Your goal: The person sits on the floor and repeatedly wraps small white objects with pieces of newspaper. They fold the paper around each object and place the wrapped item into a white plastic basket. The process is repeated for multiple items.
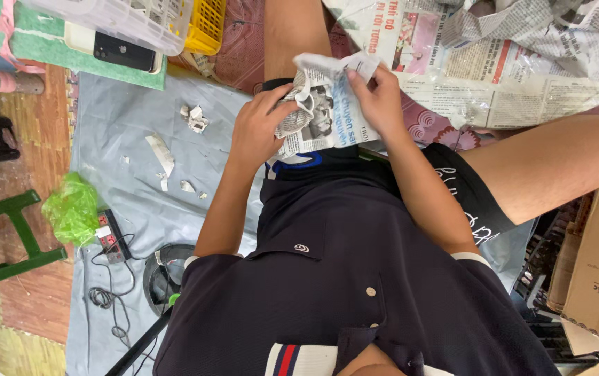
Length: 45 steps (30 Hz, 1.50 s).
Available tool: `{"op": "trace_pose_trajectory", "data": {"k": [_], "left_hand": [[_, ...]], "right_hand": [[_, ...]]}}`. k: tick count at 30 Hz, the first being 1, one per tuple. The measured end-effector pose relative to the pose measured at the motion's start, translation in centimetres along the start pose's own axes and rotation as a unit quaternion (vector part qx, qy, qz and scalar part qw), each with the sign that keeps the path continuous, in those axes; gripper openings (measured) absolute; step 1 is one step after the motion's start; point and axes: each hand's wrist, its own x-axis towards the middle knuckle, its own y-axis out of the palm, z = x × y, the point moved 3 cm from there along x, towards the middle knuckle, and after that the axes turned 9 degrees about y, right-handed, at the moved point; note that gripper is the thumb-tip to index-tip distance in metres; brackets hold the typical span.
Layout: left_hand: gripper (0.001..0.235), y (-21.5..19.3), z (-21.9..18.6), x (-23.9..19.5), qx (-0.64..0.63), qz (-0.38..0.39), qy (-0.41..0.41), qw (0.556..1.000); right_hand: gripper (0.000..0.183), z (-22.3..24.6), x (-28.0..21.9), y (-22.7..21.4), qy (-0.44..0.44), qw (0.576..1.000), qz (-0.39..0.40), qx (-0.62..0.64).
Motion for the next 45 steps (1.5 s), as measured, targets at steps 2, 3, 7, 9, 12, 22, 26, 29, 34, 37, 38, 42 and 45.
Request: {"op": "trace_pose_trajectory", "data": {"k": [2, 3, 7, 9, 12, 22, 26, 29, 34, 37, 38, 42, 45], "left_hand": [[0.039, 0.0, 0.0, 0.0, 0.009, 0.004, -0.001, 1.0], [0.041, 0.1, 0.0, -0.1, 0.012, 0.009, -0.003, 1.0], [0.042, 0.4, 0.1, -0.3, 0.009, 0.011, -0.005, 1.0], [0.045, 0.6, 0.1, -0.4, 0.016, 0.019, -0.005, 1.0], [0.05, 0.7, -0.1, -0.3, 0.024, 0.027, -0.004, 0.999], [0.045, -4.3, -0.3, 0.4, -0.118, 0.025, 0.025, 0.992], [0.046, -3.9, -0.3, 2.0, -0.099, -0.023, 0.018, 0.995], [0.058, -2.8, 0.2, 2.8, -0.098, 0.029, 0.025, 0.994], [0.052, -1.0, 1.4, 2.2, -0.165, 0.065, -0.064, 0.982], [0.046, -0.2, 2.0, 1.8, -0.185, 0.047, -0.101, 0.976], [0.045, -0.3, 2.2, 1.7, -0.185, 0.04, -0.099, 0.977], [0.041, -0.2, 2.9, 1.5, -0.156, 0.021, -0.128, 0.979], [0.04, -0.2, 3.0, 1.3, -0.136, -0.007, -0.136, 0.981]], "right_hand": [[0.021, 3.2, -1.6, -0.5, -0.109, 0.979, -0.041, -0.166], [0.023, 4.7, -2.7, -0.6, -0.16, 0.954, -0.059, -0.247], [0.019, 9.2, -7.0, 0.9, -0.271, 0.898, -0.008, -0.346], [0.033, 10.3, -8.4, 2.3, -0.295, 0.878, 0.012, -0.376], [0.041, 10.9, -8.9, 3.6, -0.298, 0.87, 0.021, -0.393], [0.049, 9.7, -7.8, 4.7, -0.291, 0.877, 0.085, -0.372], [0.043, 9.3, -7.7, 5.1, -0.286, 0.871, 0.082, -0.392], [0.039, 9.0, -7.8, 5.1, -0.277, 0.867, 0.082, -0.406], [0.039, 8.1, -7.7, 4.9, -0.274, 0.876, 0.068, -0.39], [0.04, 7.6, -6.9, 4.3, -0.288, 0.889, 0.057, -0.352], [0.041, 7.4, -6.5, 4.1, -0.295, 0.897, 0.059, -0.324], [0.054, 5.0, -5.1, 2.5, -0.187, 0.963, 0.155, -0.113], [0.049, 2.1, -4.1, 1.8, 0.015, 0.986, 0.108, -0.125]]}}
